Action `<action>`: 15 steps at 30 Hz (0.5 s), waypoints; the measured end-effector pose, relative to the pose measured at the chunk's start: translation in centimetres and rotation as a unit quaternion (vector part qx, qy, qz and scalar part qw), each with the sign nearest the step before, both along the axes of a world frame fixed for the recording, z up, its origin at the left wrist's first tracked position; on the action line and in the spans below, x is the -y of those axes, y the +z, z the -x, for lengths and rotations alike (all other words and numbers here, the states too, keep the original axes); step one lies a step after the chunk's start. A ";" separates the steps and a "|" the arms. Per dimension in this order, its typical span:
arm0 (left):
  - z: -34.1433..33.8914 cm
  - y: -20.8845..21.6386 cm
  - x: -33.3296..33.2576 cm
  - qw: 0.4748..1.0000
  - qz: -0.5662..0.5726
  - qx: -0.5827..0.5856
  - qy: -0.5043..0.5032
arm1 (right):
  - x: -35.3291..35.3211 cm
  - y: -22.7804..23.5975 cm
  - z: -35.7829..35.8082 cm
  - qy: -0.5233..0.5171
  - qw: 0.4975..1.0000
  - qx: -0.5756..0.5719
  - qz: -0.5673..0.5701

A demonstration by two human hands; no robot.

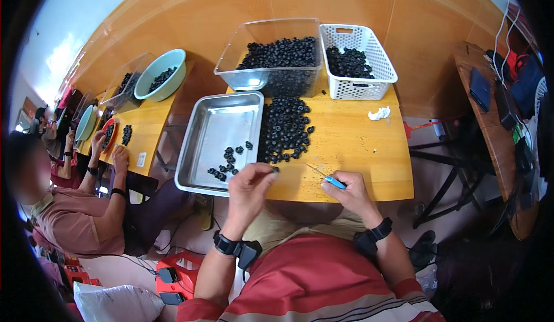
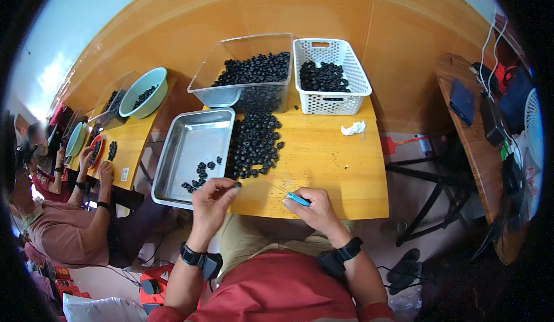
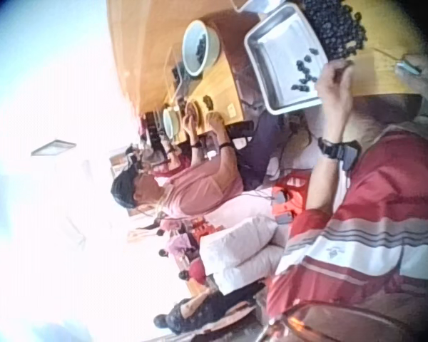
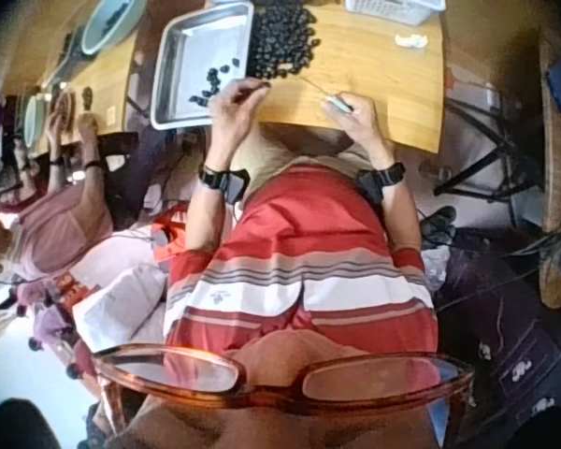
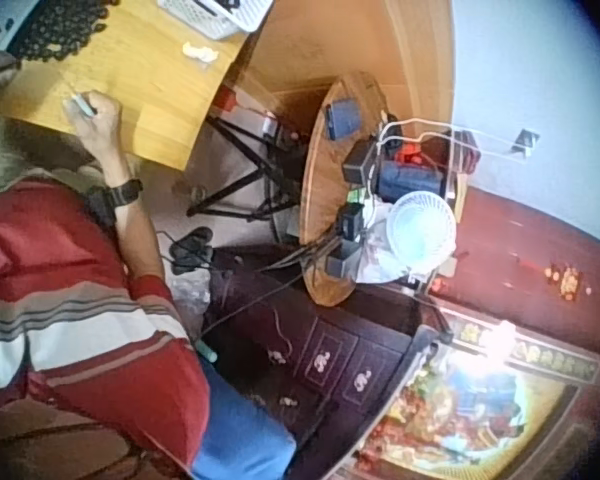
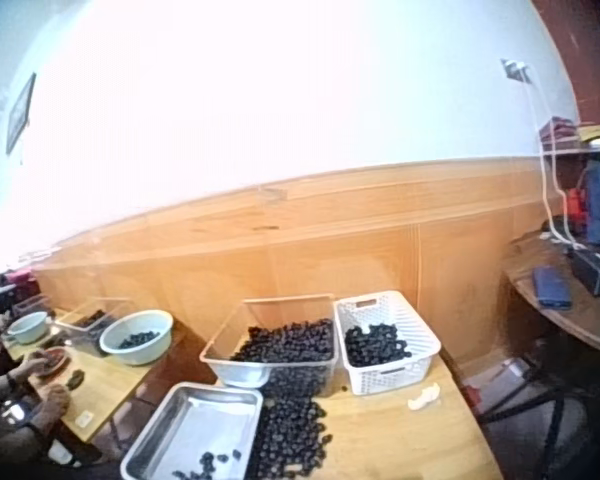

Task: Trimming excess material from small black molded plastic or rubber parts using a knife.

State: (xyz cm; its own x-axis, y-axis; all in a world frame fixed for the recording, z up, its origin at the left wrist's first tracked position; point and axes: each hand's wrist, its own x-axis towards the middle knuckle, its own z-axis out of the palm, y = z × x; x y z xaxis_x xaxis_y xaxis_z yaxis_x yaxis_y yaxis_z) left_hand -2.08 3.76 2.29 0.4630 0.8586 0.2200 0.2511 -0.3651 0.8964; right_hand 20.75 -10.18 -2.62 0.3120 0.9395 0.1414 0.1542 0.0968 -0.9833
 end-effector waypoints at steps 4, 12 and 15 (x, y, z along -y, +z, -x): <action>3.1 0.4 -4.5 0.964 -0.226 -0.134 0.047 | 0.0 -0.2 0.1 -0.007 1.000 0.002 0.012; -0.2 0.2 -3.5 0.940 -0.300 -0.161 -0.006 | -0.2 -0.5 0.0 -0.012 1.000 0.010 -0.005; -3.0 -0.2 -2.5 0.926 -0.328 -0.184 -0.042 | -0.2 -0.7 0.2 -0.017 1.000 0.009 -0.002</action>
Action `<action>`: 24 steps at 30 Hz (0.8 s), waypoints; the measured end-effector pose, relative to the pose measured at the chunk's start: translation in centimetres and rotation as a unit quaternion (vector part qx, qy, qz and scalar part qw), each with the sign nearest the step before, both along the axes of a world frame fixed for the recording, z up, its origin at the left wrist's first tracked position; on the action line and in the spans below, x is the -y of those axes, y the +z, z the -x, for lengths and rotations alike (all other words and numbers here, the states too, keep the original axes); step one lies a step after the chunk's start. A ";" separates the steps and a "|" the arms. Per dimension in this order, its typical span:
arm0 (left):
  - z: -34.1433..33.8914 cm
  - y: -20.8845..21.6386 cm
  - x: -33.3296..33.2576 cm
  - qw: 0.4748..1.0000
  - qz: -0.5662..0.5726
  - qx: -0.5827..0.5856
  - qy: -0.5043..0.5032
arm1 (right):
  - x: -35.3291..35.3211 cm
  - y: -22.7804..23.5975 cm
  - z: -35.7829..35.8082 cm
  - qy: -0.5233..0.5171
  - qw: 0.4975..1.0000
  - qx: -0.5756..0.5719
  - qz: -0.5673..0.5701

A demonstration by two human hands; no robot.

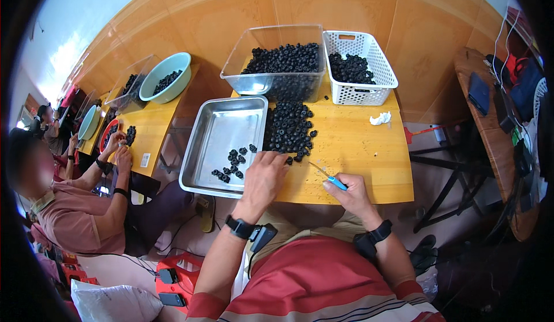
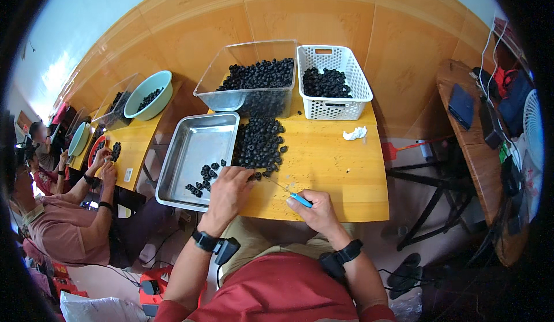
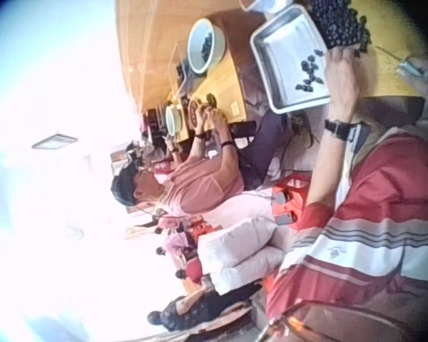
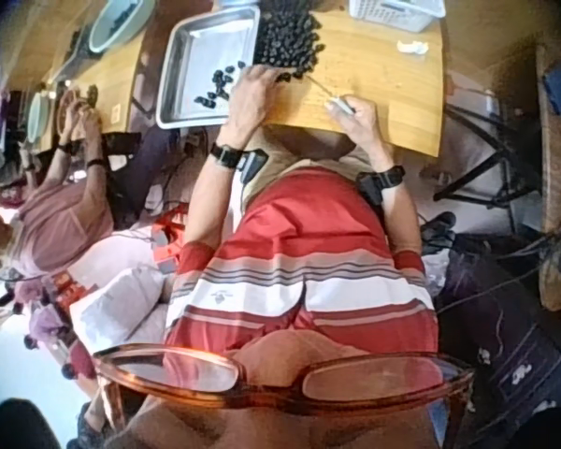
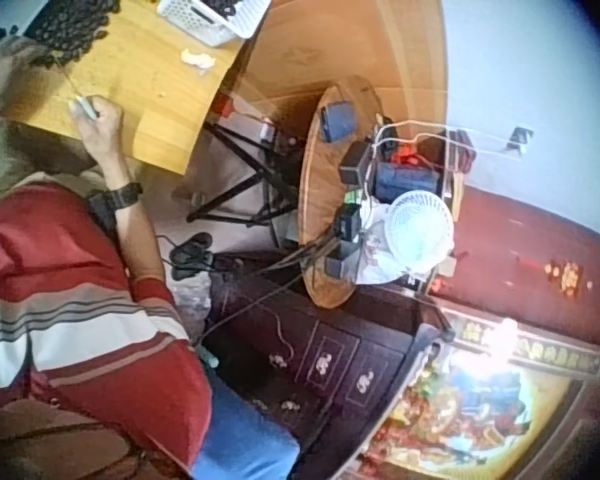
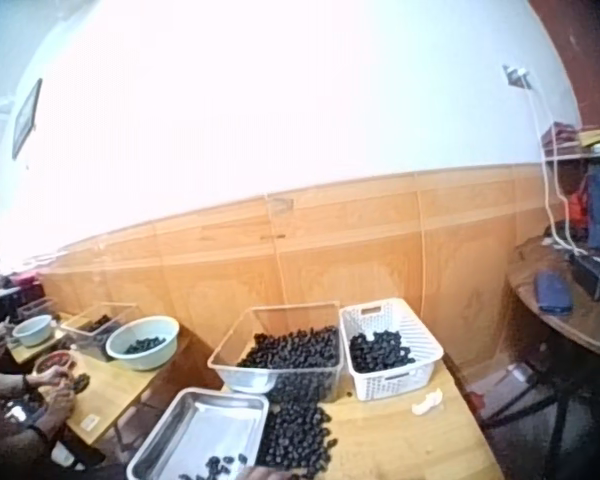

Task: Trimming excess material from small black molded plastic or rubber parts using a knife.

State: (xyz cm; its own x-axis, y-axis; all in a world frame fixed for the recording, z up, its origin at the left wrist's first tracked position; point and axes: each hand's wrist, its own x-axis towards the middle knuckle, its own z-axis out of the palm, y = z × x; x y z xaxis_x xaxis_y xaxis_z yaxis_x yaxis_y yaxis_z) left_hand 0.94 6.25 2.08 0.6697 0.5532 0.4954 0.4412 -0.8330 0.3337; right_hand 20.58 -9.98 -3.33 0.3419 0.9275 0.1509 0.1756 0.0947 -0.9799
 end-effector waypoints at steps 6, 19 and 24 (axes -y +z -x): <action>-2.7 -2.1 -0.6 0.992 -0.055 -0.117 -0.007 | 0.0 0.7 0.6 -0.012 1.000 -0.006 0.003; -2.2 -1.3 0.8 0.994 0.063 -0.041 -0.076 | 0.1 -0.1 0.2 -0.040 0.999 0.023 -0.012; -1.7 -1.2 2.4 0.902 0.406 0.130 -0.069 | 0.0 -0.2 0.5 -0.049 0.999 0.020 -0.012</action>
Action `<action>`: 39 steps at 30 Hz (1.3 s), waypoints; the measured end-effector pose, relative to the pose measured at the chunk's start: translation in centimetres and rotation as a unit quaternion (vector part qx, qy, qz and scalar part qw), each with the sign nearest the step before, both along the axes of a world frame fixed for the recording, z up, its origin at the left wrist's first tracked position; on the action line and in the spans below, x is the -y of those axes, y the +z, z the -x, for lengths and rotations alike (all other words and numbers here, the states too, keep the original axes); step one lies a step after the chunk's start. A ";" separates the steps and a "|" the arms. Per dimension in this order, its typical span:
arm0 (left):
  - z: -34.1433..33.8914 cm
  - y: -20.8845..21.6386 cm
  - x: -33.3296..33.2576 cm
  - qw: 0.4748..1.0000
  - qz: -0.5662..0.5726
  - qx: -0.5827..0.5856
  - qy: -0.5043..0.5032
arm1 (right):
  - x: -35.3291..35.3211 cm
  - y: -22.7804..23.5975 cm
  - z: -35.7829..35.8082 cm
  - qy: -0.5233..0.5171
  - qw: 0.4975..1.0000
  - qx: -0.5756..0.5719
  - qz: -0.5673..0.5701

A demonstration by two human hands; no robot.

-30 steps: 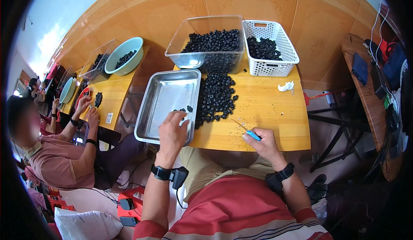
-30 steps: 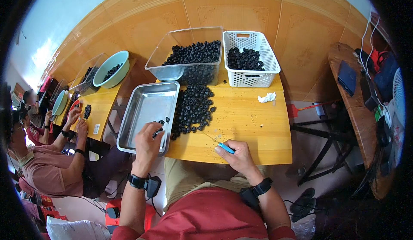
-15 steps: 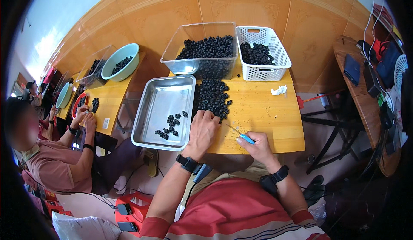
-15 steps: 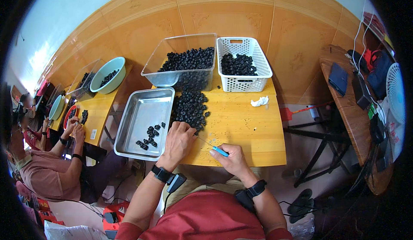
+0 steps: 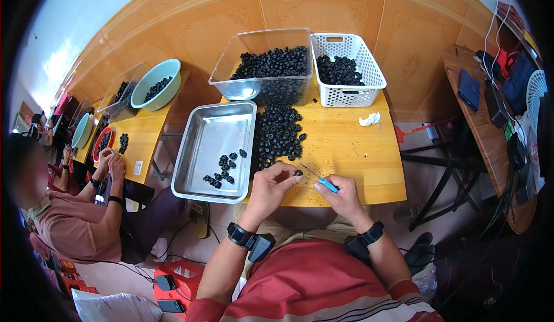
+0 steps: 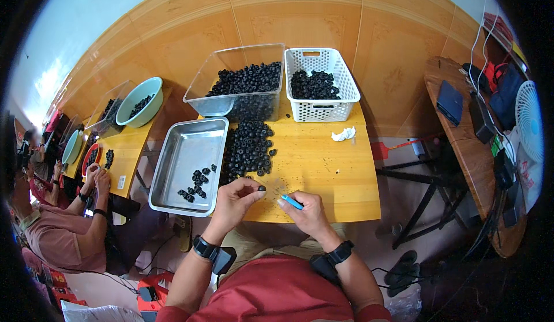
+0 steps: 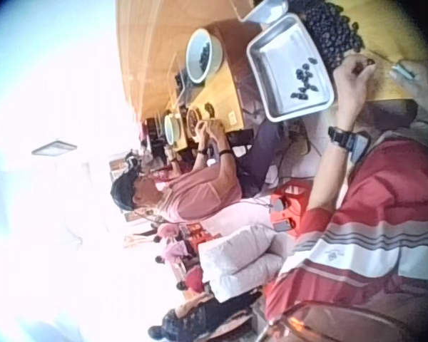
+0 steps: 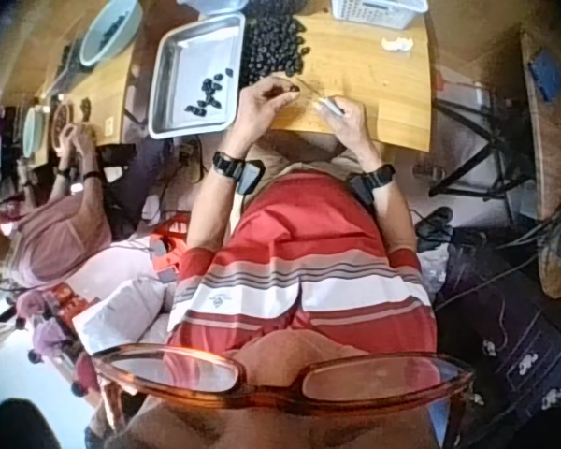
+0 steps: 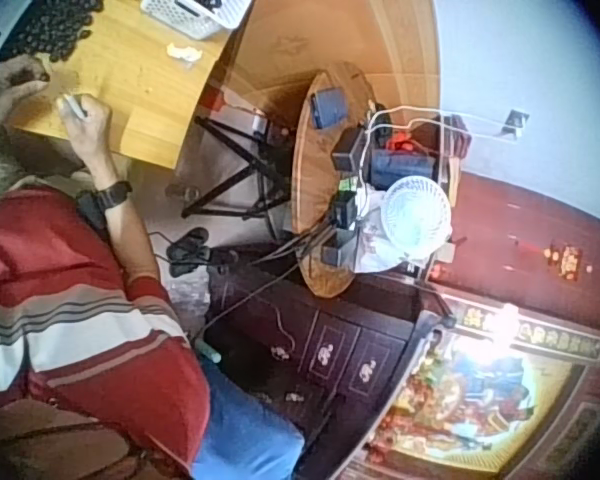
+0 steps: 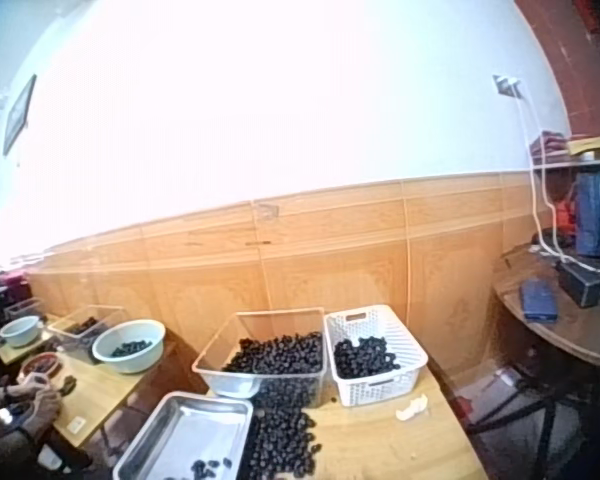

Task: Trimming excess material from small black molded plastic or rubber parts using a knife.

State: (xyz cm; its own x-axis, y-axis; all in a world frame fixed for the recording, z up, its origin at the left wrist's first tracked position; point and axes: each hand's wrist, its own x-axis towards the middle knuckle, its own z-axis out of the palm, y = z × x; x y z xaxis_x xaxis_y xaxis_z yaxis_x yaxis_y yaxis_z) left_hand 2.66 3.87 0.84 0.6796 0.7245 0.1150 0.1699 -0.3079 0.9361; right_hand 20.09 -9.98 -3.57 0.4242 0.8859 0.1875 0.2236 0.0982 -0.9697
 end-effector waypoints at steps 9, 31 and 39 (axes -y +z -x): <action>0.3 -2.0 1.3 0.871 0.414 0.264 0.014 | 0.3 0.3 0.3 0.004 0.996 0.059 -0.066; 0.9 -3.7 1.8 0.809 0.482 0.335 -0.040 | 0.1 1.0 0.7 -0.005 0.988 0.135 -0.070; 1.9 -2.6 2.1 0.839 0.436 0.320 -0.057 | -0.1 0.9 0.7 -0.007 0.987 0.144 -0.073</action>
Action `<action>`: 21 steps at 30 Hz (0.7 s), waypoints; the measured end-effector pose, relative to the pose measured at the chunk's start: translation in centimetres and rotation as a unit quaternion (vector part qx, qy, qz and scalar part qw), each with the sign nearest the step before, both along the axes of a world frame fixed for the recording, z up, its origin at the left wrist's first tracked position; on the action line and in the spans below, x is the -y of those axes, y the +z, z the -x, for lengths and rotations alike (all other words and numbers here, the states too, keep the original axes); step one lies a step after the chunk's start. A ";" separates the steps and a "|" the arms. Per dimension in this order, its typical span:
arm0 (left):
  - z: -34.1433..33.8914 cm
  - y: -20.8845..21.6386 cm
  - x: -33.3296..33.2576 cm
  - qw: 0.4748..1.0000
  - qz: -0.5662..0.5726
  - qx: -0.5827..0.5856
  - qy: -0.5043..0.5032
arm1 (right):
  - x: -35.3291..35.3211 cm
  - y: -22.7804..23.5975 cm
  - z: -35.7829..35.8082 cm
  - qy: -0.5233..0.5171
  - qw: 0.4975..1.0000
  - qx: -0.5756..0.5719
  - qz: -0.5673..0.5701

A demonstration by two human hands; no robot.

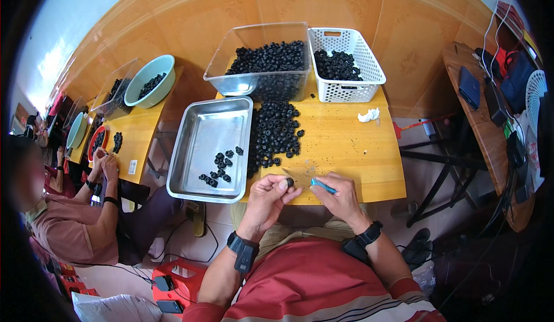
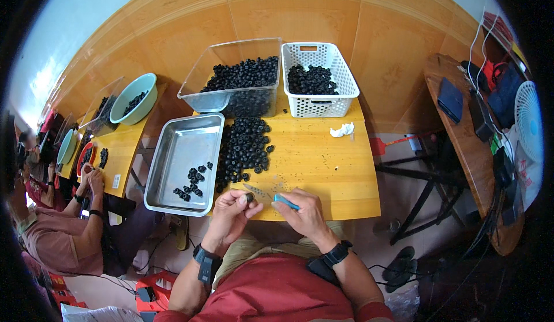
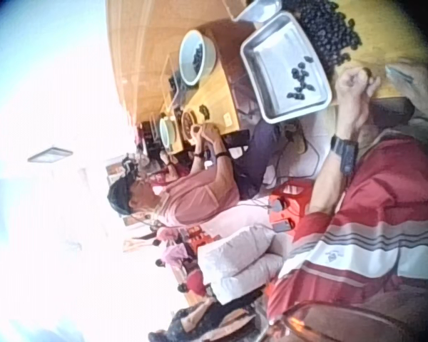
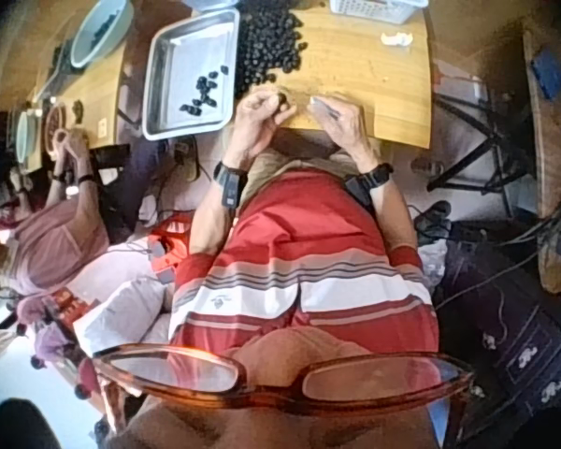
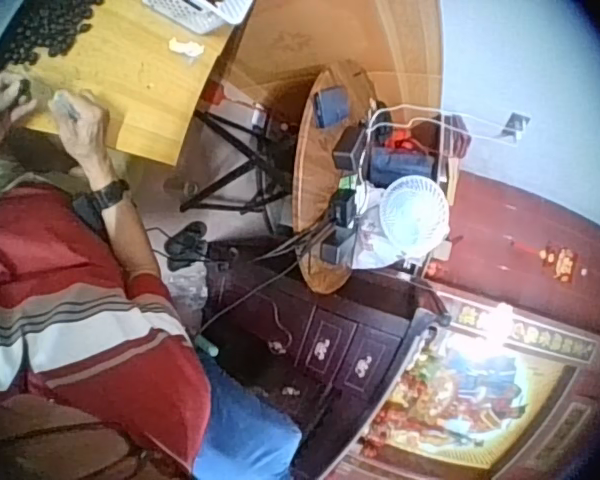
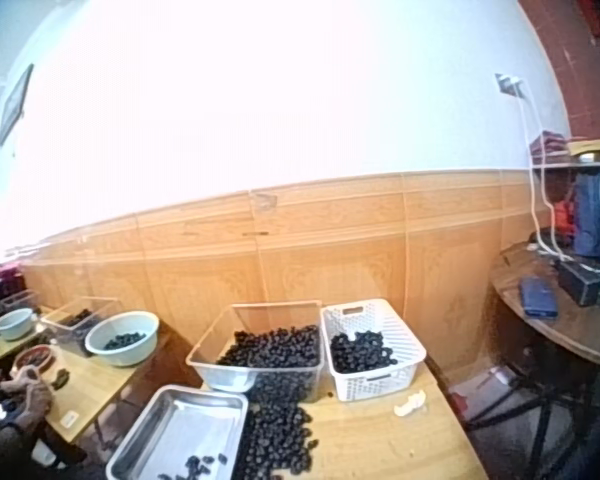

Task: Trimming excess material from small black molded plastic or rubber parts using a knife.

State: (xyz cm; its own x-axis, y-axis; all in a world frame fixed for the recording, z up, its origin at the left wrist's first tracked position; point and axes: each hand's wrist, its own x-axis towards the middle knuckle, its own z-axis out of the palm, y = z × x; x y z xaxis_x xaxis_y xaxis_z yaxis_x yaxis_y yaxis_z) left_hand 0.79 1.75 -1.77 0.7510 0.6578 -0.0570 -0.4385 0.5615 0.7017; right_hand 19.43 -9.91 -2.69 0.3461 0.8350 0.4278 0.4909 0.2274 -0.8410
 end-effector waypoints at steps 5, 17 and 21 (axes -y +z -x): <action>0.2 1.7 0.6 1.000 -0.004 0.010 -0.002 | -0.1 -0.2 -0.3 -0.018 0.998 -0.055 0.019; 2.1 1.5 0.3 0.996 -0.024 -0.064 0.060 | 0.2 0.3 -0.2 0.007 0.998 -0.055 0.020; 4.8 2.4 -1.9 0.886 -0.321 -0.279 0.187 | 0.2 0.0 -0.3 0.006 0.998 -0.061 0.018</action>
